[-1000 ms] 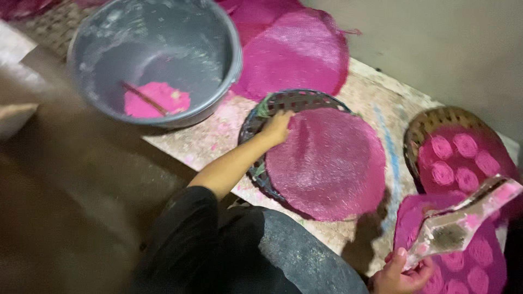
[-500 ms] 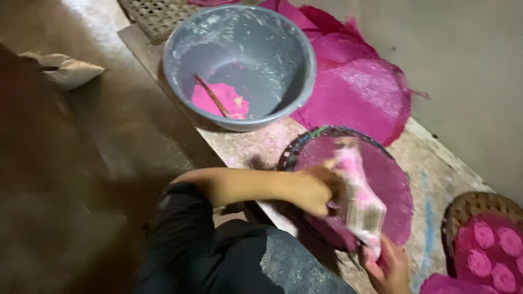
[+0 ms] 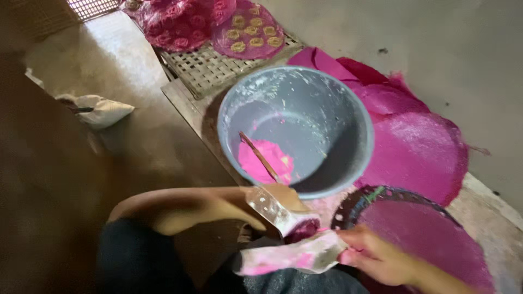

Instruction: The person scoops pink dough from a large basin into a handheld extruder press, then squeezes the press over round trays to deposit swirled dough nests onto a flat dough base, repeating across the tray and reloading the press from the basin between nests.

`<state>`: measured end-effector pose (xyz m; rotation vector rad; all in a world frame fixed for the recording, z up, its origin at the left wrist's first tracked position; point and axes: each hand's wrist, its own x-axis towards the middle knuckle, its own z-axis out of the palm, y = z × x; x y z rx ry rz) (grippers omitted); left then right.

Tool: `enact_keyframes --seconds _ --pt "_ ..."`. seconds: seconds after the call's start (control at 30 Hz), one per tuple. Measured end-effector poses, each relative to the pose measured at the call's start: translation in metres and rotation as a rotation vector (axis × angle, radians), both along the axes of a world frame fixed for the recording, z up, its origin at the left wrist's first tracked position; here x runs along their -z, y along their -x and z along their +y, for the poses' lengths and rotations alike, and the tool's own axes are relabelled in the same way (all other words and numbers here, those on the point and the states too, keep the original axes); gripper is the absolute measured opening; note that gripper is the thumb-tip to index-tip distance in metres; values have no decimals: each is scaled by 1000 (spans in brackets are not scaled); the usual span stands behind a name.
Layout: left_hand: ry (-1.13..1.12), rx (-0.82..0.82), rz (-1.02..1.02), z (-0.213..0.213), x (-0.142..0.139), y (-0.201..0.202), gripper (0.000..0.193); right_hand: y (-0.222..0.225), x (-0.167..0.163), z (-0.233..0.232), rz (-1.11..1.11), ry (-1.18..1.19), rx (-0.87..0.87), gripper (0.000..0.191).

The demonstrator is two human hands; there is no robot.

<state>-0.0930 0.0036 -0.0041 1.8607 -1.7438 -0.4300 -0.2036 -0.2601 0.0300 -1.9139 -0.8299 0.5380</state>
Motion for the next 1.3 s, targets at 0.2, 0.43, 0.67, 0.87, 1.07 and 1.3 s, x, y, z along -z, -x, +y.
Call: enact_keyframes --seconds 0.2,0.43,0.67,0.87,1.07,1.3 --pt "-367 -544 565 130 4 -162 35 -60 -6 9 -515 228 243 35" --pt "-78 -180 1617 133 97 -183 34 -141 -45 39 -1349 835 230 33" --pt "73 -628 1444 122 148 -180 18 -178 -22 94 -1085 374 778 45" --pt "559 -659 1051 146 154 -202 18 -224 125 154 -198 827 409 34" --pt "628 -461 1371 159 142 -202 29 -243 202 155 -207 1017 195 24" --pt "634 -316 1306 188 121 -217 19 -189 40 49 331 306 832 28"
